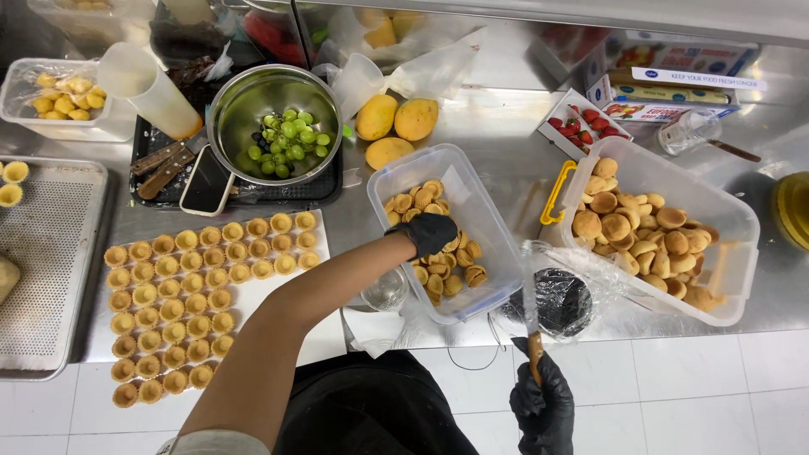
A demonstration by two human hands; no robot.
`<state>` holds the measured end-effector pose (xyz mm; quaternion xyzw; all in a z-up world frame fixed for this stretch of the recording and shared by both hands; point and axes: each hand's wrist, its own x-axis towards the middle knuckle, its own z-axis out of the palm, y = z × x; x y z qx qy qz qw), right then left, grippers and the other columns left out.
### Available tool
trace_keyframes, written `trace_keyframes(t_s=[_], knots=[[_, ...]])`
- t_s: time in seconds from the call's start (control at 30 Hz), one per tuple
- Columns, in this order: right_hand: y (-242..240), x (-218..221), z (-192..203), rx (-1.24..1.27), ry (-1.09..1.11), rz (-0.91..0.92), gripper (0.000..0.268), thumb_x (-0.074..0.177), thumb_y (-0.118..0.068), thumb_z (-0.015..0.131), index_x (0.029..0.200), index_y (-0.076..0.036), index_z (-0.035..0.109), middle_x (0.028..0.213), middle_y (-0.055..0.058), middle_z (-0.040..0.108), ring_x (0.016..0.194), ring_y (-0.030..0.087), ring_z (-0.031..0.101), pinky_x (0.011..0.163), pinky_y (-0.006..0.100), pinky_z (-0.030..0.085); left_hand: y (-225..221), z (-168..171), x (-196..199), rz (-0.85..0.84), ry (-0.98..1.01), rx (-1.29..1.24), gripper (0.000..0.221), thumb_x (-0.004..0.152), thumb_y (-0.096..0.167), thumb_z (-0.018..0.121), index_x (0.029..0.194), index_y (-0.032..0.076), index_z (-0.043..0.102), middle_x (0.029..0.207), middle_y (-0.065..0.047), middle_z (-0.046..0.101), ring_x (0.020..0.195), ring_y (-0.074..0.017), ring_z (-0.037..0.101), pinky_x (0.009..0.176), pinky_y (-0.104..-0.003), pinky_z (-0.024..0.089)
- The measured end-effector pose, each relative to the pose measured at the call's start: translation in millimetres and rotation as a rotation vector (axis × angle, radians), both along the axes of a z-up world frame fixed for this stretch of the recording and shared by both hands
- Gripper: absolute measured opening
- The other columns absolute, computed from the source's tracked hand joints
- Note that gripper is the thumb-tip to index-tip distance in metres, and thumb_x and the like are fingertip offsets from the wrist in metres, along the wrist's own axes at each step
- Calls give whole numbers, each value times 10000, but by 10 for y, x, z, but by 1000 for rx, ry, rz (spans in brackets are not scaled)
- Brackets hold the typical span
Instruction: Arranging pastry tart shells from a container onto a flat board and pressing them down.
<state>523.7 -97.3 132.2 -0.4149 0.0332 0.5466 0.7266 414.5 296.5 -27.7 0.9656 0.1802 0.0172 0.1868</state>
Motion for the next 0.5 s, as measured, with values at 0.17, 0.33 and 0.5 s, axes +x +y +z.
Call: trace_keyframes(t_s=[0.17,0.33,0.5], knots=[[64,-84,78,-260,-385,505,492,981,-215,595,1379,72,634,618,44,557,449,69,423,392,224,297,298,787,-342,106,-411,-350,423,625,258,932,911,19,731,864,-176,719,836,-377,696,722,-437,534],[390,-606,-145,-307,-814,841,447,962,-211,619,1393,-95,652,762,61,739,568,110,553,523,274,463,-43,1369,-1312,560,-665,-784,376,727,247,930,934,11,723,803,-83,697,732,-202,641,678,-340,520],[1142,-1105,-319,-317,-1529,905,484,859,-244,665,1319,-99,623,725,148,735,640,330,709,565,445,546,-819,984,-2009,939,-1177,-1236,206,911,162,760,1059,26,717,906,-41,734,789,-142,680,725,-281,549]])
